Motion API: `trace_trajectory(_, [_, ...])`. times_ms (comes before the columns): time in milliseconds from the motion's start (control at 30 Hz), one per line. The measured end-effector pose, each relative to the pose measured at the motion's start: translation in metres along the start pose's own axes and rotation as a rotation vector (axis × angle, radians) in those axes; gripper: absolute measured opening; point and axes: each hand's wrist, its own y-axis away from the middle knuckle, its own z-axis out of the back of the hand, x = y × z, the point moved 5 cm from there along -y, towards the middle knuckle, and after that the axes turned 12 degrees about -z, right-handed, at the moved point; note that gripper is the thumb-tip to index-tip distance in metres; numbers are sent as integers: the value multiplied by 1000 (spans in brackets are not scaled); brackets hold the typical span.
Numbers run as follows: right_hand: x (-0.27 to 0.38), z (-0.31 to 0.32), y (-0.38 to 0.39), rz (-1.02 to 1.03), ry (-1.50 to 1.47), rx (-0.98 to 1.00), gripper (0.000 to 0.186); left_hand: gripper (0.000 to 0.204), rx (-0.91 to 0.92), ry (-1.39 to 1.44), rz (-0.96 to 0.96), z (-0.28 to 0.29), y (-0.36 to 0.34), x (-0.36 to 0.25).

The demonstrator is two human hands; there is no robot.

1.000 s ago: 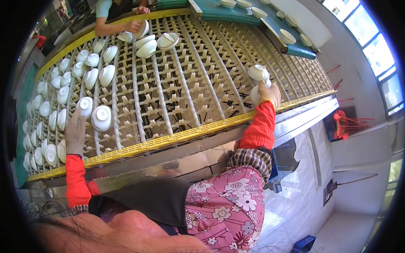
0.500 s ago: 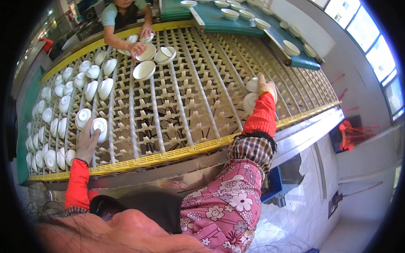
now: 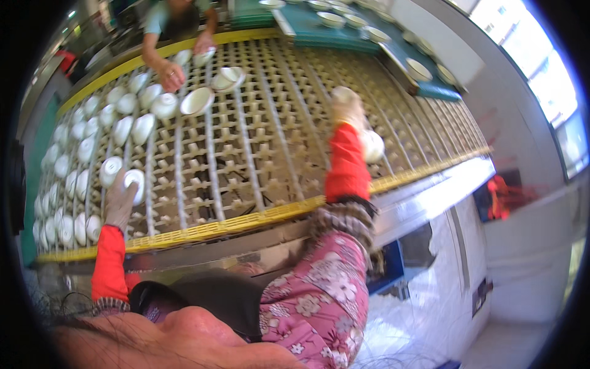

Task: The person sorts ceramic bowls on a specialized sorting rack by hand, picking them up from the lower conveyor and placing them into open slots on the rack while another person works opposite them.

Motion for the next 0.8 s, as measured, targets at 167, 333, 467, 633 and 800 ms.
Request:
trace_trajectory(167, [2, 18, -13, -42, 494, -124, 40, 43, 114, 199, -90, 0, -26, -33])
trace_trajectory(333, [-8, 33, -12, -123, 318, 7, 41, 43, 72, 163, -67, -5, -26, -36])
trace_trajectory(467, [19, 12, 21, 126, 100, 22, 48, 42, 104, 99, -12, 9, -16, -33])
trace_trajectory(633, [46, -32, 49, 161, -373, 624, 48, 55, 107, 1, 23, 0, -23, -56])
trace_trajectory(800, [119, -52, 171, 57, -875, 1266, 47, 42, 67, 81, 67, -1, -17, -55])
